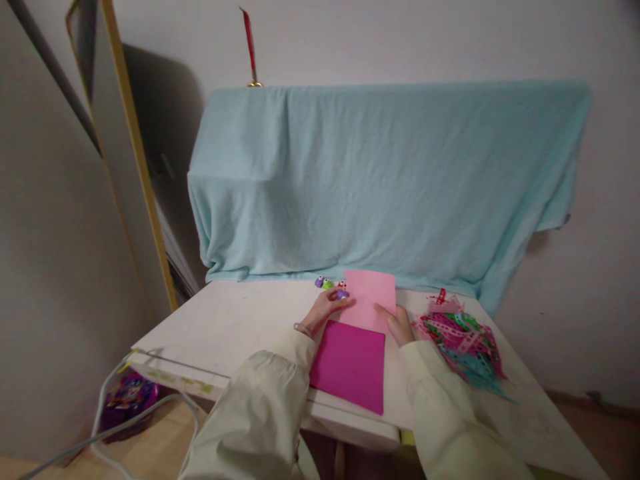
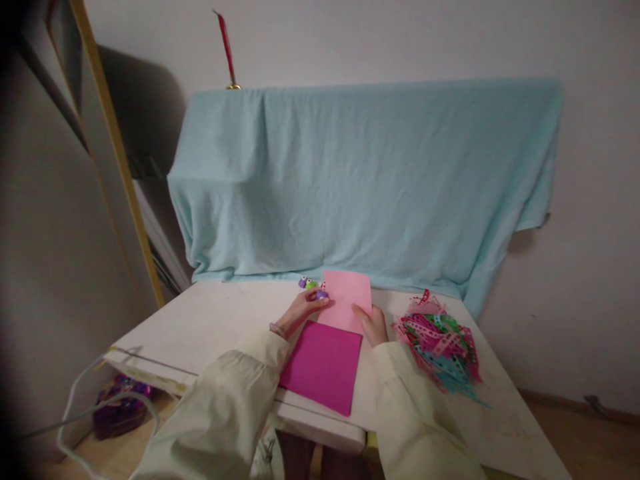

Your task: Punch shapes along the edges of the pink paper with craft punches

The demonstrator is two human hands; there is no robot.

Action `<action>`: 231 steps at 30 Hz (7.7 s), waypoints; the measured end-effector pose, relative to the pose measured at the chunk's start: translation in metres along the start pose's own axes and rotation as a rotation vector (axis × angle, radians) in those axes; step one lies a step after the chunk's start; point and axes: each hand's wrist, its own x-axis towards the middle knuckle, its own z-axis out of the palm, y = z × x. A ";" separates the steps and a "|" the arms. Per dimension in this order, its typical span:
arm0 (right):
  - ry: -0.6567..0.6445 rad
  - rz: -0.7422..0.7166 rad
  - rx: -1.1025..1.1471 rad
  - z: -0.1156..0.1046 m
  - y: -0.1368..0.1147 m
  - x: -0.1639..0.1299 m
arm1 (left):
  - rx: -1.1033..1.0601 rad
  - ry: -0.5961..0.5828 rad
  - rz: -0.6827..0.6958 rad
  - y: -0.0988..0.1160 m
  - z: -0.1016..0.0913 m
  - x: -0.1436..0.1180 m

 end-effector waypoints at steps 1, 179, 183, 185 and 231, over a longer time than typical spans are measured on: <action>0.003 0.004 0.000 0.000 -0.001 0.000 | 0.003 -0.008 -0.002 0.000 0.000 0.000; 0.111 -0.054 -0.002 -0.001 -0.010 -0.003 | -0.132 -0.034 -0.038 0.006 -0.012 -0.001; 0.100 -0.055 0.003 -0.001 -0.010 -0.002 | -0.111 -0.030 -0.028 0.005 -0.012 -0.001; 0.101 -0.053 0.011 -0.001 -0.010 -0.002 | -0.097 -0.025 -0.011 0.004 -0.012 0.000; 0.002 -0.088 -0.101 -0.001 -0.004 -0.002 | -0.014 -0.067 -0.005 0.002 -0.021 0.002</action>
